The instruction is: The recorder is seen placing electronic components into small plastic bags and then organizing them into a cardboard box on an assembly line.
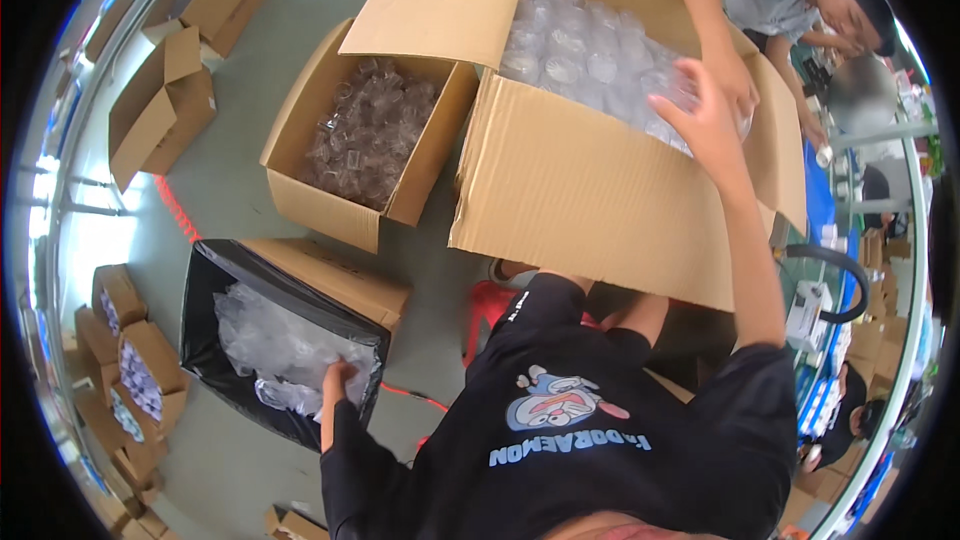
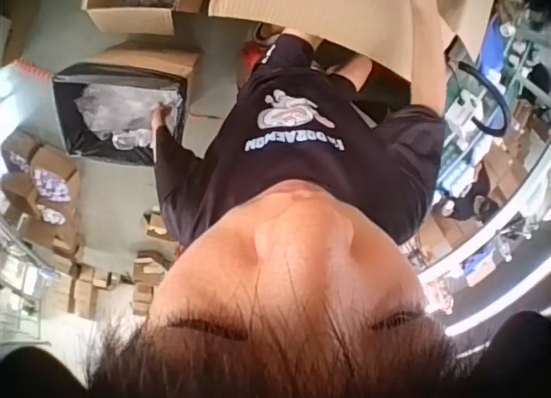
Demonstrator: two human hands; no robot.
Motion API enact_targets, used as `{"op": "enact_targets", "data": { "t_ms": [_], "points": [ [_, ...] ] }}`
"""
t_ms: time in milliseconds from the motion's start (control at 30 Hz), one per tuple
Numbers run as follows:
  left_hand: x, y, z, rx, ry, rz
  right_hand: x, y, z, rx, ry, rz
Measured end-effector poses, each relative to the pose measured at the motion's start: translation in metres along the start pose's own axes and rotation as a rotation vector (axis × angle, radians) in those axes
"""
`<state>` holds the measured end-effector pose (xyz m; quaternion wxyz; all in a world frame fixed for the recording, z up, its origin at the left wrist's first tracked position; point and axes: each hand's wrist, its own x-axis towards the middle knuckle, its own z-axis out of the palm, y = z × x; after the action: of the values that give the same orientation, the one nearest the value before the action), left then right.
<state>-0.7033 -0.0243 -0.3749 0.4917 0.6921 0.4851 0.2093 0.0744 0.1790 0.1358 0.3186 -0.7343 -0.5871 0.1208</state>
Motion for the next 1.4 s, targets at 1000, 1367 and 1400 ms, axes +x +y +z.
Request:
{"op": "enact_targets", "data": {
  "t_ms": [1000, 1367, 1400],
  "points": [
    [0.135, 0.386, 0.038, 0.383, 0.744, -0.462, 0.148, 0.051, 0.114, -0.463, -0.210, -0.581],
    [0.153, 0.381, 0.082, 0.343, 0.766, -0.529, 0.166, 0.014, 0.069, -0.216, -0.245, -0.519],
    [0.154, 0.382, 0.082, 0.342, 0.768, -0.530, 0.167, 0.009, 0.067, -0.201, -0.238, -0.541]
  ]
}}
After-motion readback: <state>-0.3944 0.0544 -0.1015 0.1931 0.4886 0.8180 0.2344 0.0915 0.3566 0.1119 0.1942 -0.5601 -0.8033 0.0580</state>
